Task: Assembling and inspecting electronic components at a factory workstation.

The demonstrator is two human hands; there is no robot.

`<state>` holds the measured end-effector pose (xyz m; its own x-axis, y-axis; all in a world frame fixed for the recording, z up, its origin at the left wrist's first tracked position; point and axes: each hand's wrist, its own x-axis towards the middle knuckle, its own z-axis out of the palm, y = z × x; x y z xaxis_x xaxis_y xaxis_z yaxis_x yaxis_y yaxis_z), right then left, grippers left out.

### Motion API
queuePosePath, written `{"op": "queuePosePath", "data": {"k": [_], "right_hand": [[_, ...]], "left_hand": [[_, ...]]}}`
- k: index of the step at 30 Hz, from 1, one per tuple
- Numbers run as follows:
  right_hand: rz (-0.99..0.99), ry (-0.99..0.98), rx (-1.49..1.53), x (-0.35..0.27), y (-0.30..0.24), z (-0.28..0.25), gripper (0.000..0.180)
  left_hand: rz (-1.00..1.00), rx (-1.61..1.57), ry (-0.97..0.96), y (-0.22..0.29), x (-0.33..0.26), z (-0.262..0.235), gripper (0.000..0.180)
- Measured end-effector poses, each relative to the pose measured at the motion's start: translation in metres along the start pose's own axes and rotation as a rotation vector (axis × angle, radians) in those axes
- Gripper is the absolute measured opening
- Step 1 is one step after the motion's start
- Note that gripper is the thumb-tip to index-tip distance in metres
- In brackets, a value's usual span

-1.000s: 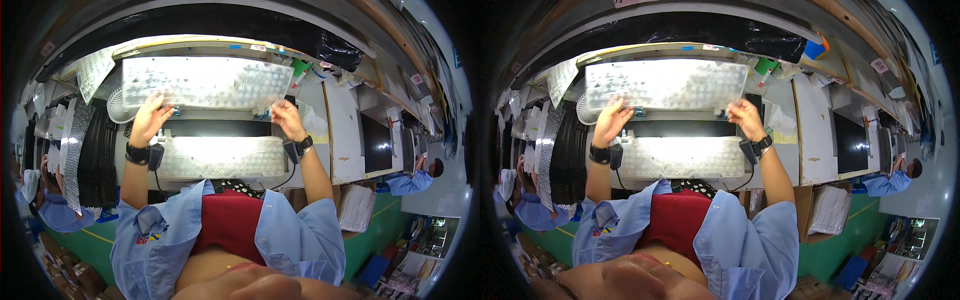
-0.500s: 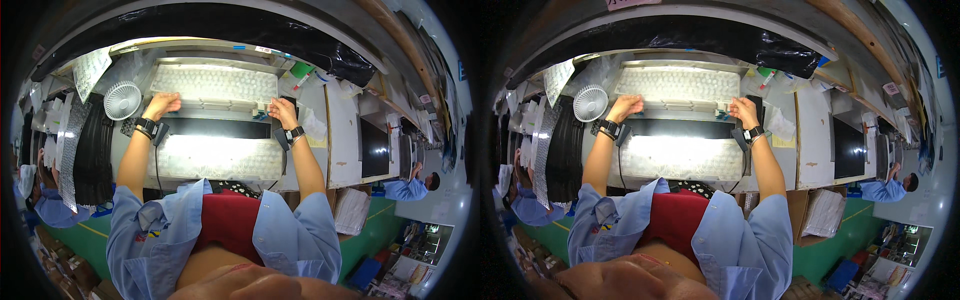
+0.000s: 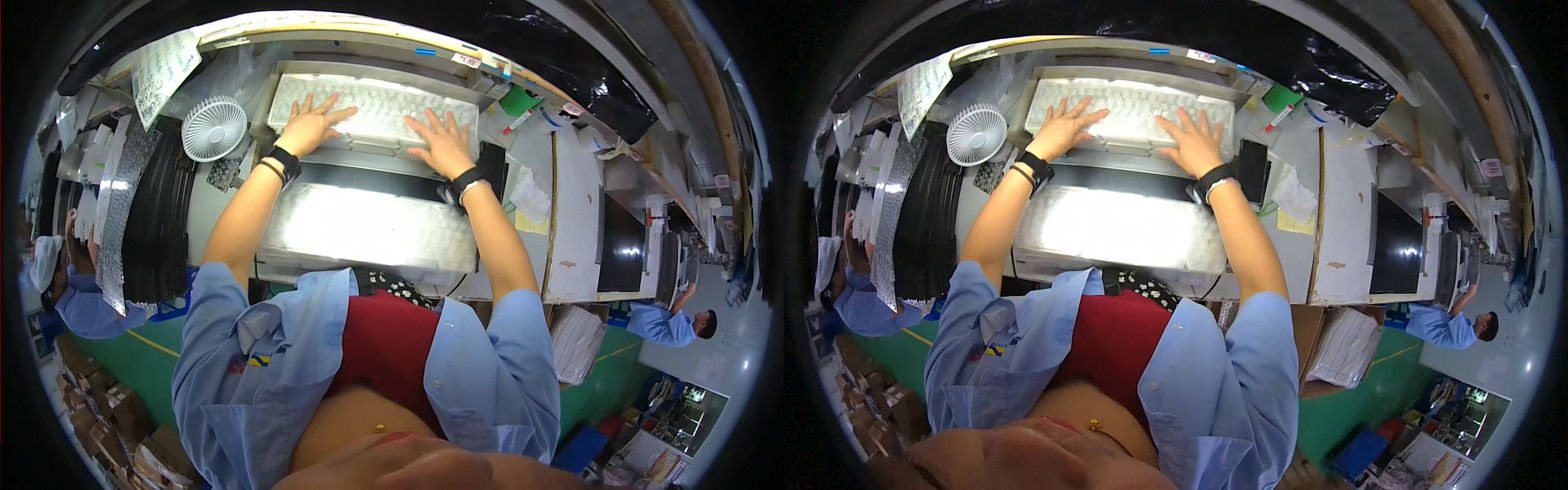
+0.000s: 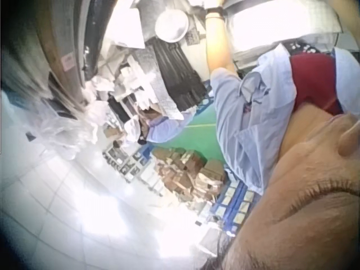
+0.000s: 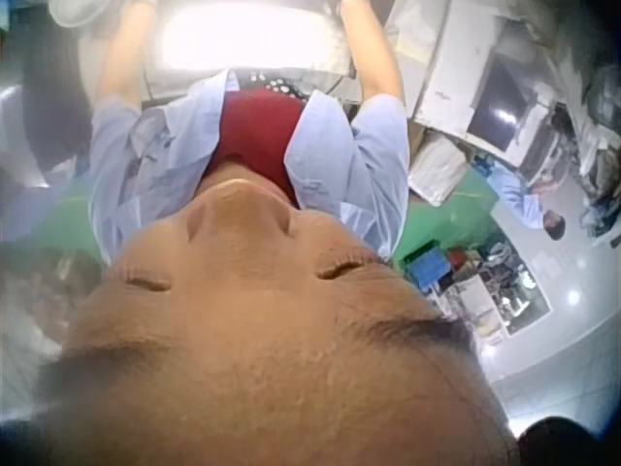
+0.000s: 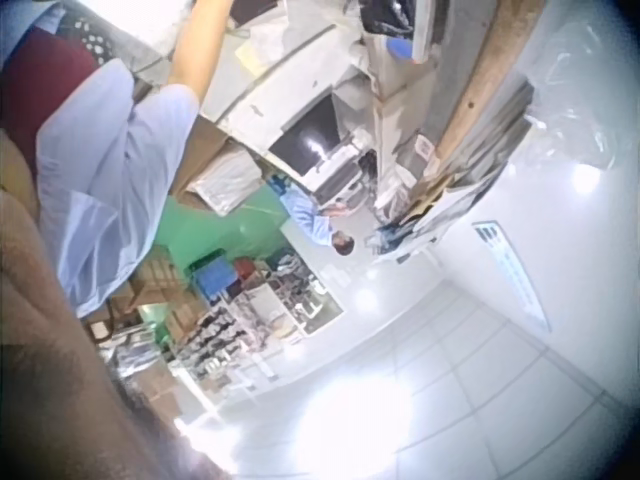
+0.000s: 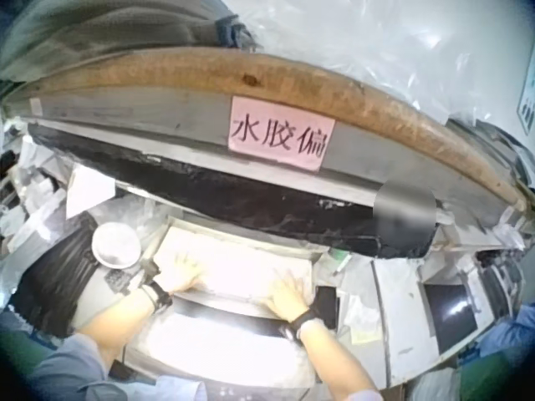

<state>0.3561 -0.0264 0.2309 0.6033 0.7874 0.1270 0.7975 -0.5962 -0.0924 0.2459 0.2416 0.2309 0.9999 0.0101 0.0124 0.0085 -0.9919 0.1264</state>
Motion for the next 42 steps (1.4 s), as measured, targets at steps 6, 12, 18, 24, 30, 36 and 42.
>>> {"op": "queuePosePath", "data": {"k": [6, 12, 18, 24, 30, 36, 42], "right_hand": [[0.028, -0.126, 0.068, -0.001, 0.02, 0.001, 0.067], [0.047, 0.085, 0.246, -0.07, 0.017, -0.045, 0.055], [0.286, 0.095, 0.483, -0.167, -0.011, -0.041, 0.057], [0.579, 0.053, 0.546, -0.193, -0.044, -0.038, 0.064], [0.727, -0.072, 0.341, -0.211, -0.052, -0.052, 0.049], [0.714, 0.209, 1.076, -0.212, -0.05, -0.059, 0.033], [0.735, 0.188, 1.15, -0.207, -0.037, -0.061, 0.034]], "left_hand": [[-0.001, -0.011, 0.004, -0.017, -0.015, 0.016, 0.051], [0.007, -0.315, 0.14, -0.017, -0.119, -0.041, 0.048], [-0.49, -0.526, 0.123, 0.008, -0.211, -0.015, 0.06], [-0.572, -0.667, 0.289, 0.012, -0.223, 0.007, 0.051], [-0.628, -0.982, 0.444, -0.006, -0.229, 0.021, 0.031], [-0.698, -1.486, 0.27, -0.024, -0.229, 0.008, 0.027], [-0.66, -1.447, 0.144, -0.034, -0.22, 0.002, 0.025]]}}
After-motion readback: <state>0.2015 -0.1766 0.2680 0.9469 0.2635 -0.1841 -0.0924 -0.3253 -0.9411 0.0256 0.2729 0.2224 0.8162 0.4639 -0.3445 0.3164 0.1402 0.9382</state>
